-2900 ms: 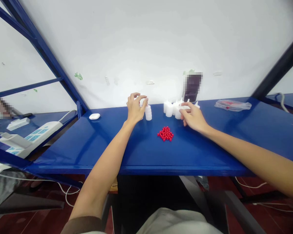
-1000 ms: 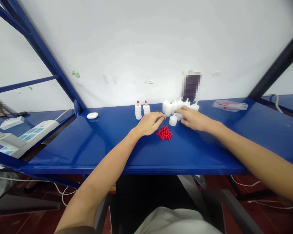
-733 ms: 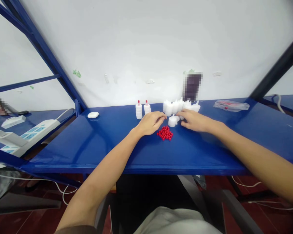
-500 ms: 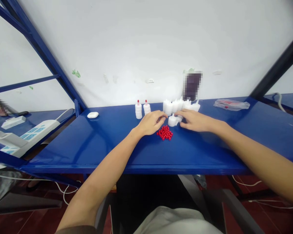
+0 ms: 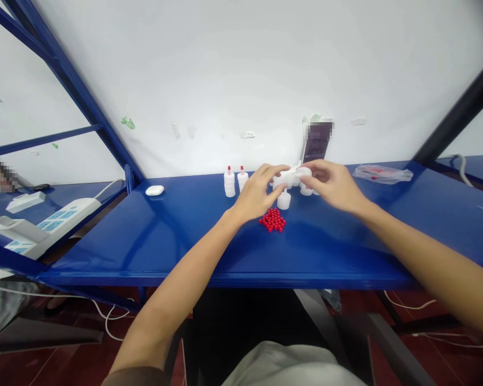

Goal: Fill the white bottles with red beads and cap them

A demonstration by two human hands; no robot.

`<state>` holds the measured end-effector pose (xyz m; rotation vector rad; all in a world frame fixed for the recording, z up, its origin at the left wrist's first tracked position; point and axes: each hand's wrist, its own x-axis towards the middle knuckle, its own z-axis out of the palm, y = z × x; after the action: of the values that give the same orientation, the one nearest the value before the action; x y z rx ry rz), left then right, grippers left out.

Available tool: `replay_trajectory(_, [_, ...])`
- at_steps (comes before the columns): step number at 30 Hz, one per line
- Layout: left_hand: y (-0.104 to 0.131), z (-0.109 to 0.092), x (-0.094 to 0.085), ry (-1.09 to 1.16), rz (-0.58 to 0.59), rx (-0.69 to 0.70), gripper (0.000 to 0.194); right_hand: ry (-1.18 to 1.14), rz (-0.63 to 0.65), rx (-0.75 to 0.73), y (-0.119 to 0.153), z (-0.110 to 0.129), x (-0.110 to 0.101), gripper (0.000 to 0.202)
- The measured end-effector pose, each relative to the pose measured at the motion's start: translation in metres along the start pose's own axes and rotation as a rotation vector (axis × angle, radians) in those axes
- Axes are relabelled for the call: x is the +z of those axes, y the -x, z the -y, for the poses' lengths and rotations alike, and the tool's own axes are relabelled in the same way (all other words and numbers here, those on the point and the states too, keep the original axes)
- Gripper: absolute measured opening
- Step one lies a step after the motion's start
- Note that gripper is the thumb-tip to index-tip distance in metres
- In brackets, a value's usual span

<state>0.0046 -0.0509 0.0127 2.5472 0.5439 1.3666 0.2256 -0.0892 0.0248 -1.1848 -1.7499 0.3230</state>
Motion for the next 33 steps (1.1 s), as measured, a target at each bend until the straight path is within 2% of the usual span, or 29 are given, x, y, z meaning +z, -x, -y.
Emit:
replay_trajectory(3, [-0.009,-0.002,0.007,0.113,-0.062,-0.046,0.019,-0.449,0.107,0.168,0.000,0.002,0.011,0.032])
replay_trajectory(6, [-0.010,0.000,0.013,0.205,-0.084,-0.113,0.016,-0.676,0.182,0.250,0.000,0.001,0.022,0.035])
replay_trajectory(13, [-0.007,0.008,0.019,0.335,-0.031,-0.252,0.024,-0.804,0.194,0.336,-0.002,0.005,0.027,0.032])
replay_trajectory(18, [-0.004,0.012,0.020,0.331,-0.025,-0.338,0.053,-0.880,0.170,0.354,-0.001,0.005,0.029,0.023])
replay_trajectory(23, [-0.004,0.012,0.024,0.321,-0.044,-0.348,0.040,-0.834,0.177,0.316,0.000,0.005,0.029,0.023])
replay_trajectory(27, [-0.005,0.011,0.025,0.301,-0.111,-0.395,0.033,-0.607,0.093,0.218,-0.001,0.002,0.027,0.038])
replay_trajectory(30, [-0.003,0.012,0.024,0.246,-0.062,-0.398,0.036,-0.423,0.003,0.132,-0.002,0.000,0.027,0.047])
replay_trajectory(33, [0.000,0.014,0.022,0.180,0.030,-0.380,0.041,-0.300,0.012,0.055,0.000,-0.002,0.030,0.048])
